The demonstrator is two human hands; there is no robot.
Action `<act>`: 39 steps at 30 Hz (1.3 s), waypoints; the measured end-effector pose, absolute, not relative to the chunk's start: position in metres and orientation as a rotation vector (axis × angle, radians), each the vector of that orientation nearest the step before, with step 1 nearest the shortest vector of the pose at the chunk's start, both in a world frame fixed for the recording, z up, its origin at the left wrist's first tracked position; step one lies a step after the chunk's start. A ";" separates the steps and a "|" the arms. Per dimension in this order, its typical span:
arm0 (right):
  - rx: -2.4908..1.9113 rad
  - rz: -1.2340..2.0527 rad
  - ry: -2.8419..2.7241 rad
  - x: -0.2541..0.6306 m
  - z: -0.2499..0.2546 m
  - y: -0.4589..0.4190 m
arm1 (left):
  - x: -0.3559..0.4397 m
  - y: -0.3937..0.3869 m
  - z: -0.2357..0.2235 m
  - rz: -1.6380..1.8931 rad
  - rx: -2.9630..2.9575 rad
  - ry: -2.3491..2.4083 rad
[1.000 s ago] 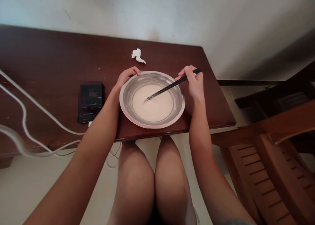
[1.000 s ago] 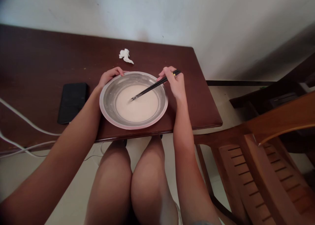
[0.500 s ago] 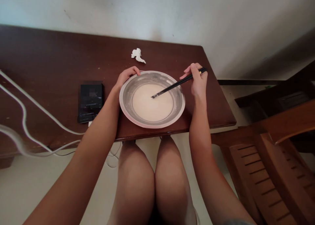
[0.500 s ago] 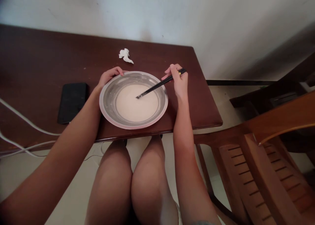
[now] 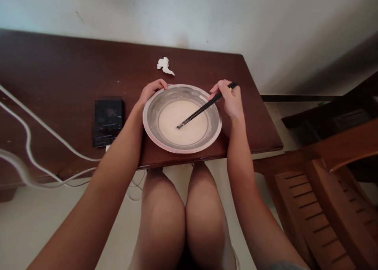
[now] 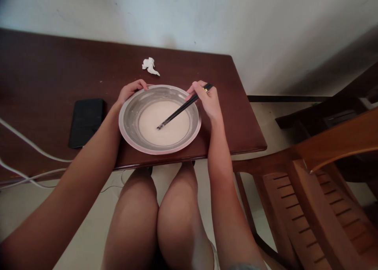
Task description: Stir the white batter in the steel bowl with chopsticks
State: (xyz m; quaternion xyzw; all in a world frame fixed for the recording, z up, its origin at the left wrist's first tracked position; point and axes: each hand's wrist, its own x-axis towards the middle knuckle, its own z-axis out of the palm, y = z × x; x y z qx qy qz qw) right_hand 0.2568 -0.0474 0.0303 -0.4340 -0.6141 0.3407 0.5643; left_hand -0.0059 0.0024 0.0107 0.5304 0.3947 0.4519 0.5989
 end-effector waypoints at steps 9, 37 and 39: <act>-1.081 0.774 -1.376 0.259 0.031 -0.048 | -0.005 0.004 0.011 1.036 1.192 0.968; -1.073 0.765 -1.373 0.258 0.029 -0.045 | -0.005 0.002 0.012 1.049 1.232 0.966; -1.078 0.726 -1.318 0.259 0.029 -0.045 | -0.005 0.003 0.011 1.051 1.230 0.962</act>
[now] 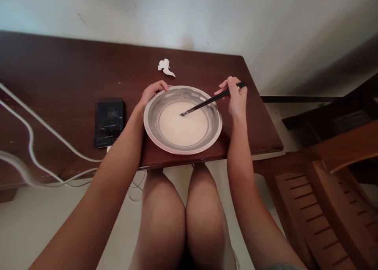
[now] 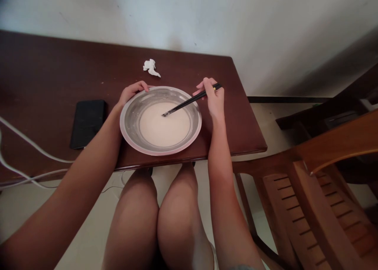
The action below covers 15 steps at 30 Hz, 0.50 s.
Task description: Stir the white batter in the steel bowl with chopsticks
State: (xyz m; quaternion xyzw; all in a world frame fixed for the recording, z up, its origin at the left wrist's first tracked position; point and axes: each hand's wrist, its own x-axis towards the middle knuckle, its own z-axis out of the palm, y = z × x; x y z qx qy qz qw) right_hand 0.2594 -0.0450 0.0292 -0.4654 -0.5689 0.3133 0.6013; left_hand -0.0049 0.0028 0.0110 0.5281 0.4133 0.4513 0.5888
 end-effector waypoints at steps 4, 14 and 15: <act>-1.062 0.809 -1.404 0.257 0.029 -0.047 | -0.005 0.004 0.009 1.060 1.250 0.989; -1.082 0.778 -1.360 0.258 0.030 -0.047 | -0.006 0.004 0.009 1.066 1.222 0.985; -1.075 0.797 -1.394 0.257 0.030 -0.047 | -0.006 0.004 0.009 1.071 1.225 0.992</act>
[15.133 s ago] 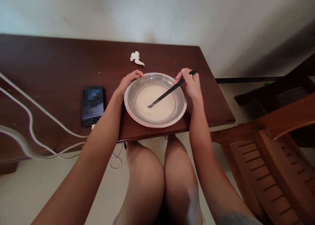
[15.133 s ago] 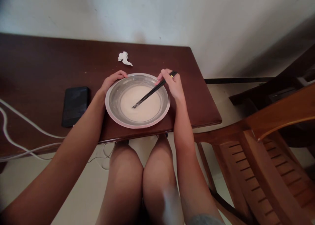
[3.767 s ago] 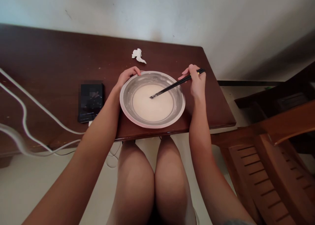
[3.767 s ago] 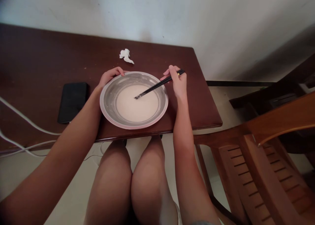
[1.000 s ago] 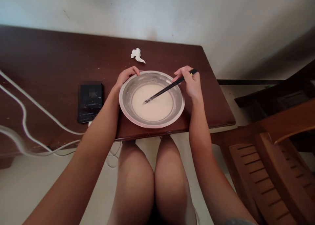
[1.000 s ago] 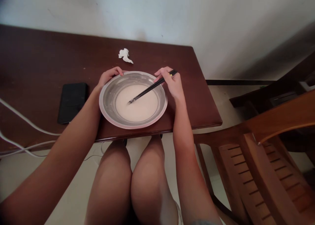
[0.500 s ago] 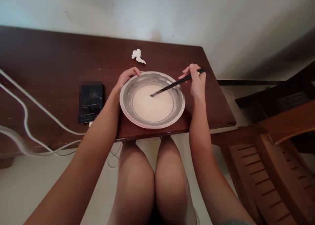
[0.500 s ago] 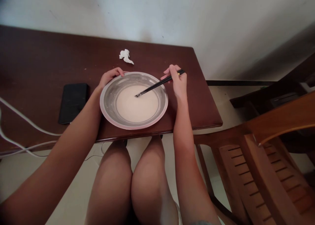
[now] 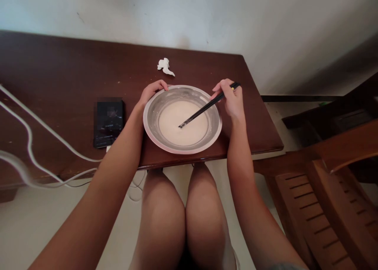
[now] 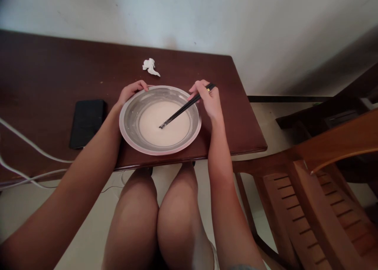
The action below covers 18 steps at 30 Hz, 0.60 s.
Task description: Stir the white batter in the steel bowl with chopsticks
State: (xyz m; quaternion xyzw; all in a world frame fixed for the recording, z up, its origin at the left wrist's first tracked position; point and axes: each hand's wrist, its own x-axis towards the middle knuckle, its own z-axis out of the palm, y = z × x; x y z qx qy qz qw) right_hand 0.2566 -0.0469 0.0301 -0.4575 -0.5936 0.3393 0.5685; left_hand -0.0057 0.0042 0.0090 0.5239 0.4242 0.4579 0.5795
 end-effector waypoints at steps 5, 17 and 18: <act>-1.063 0.735 -1.366 0.258 0.030 -0.046 | -0.003 0.004 0.012 1.043 1.188 1.005; -1.033 0.742 -1.337 0.260 0.027 -0.043 | -0.005 -0.001 0.013 1.067 1.288 0.944; -1.031 0.736 -1.324 0.261 0.027 -0.043 | -0.004 -0.001 0.013 1.075 1.278 0.946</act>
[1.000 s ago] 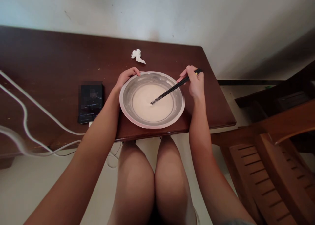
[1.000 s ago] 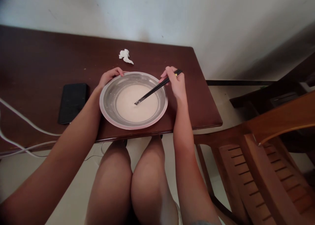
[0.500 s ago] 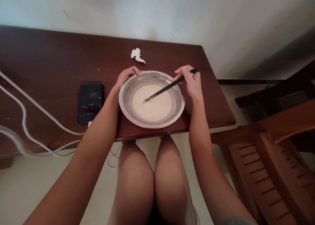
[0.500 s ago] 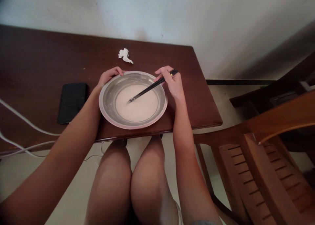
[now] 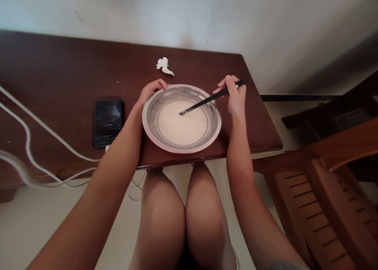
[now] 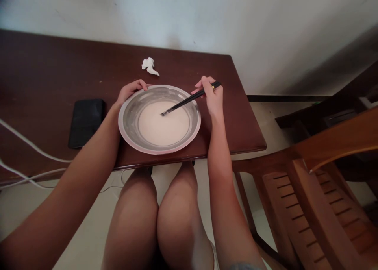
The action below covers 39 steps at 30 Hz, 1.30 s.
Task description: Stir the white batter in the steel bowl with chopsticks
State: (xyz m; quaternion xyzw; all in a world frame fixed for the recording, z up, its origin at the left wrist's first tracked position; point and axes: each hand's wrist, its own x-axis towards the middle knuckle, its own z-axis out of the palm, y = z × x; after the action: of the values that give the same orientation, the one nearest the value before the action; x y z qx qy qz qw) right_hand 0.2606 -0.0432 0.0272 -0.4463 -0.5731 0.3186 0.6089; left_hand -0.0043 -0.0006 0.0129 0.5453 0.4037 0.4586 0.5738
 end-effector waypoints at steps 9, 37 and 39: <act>-1.030 0.730 -1.362 0.259 0.029 -0.044 | -0.005 0.005 0.008 1.109 1.273 0.942; -1.020 0.822 -1.430 0.258 0.027 -0.045 | -0.007 0.006 0.007 1.048 1.273 0.981; -1.004 0.840 -1.453 0.256 0.027 -0.045 | -0.008 0.006 0.006 1.051 1.299 0.974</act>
State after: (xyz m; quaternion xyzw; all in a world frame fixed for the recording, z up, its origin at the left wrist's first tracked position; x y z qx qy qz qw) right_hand 0.2561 -0.0452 0.0268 -0.4259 -0.6161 0.3560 0.5588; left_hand -0.0076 0.0065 0.0055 0.5527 0.4144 0.4475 0.5679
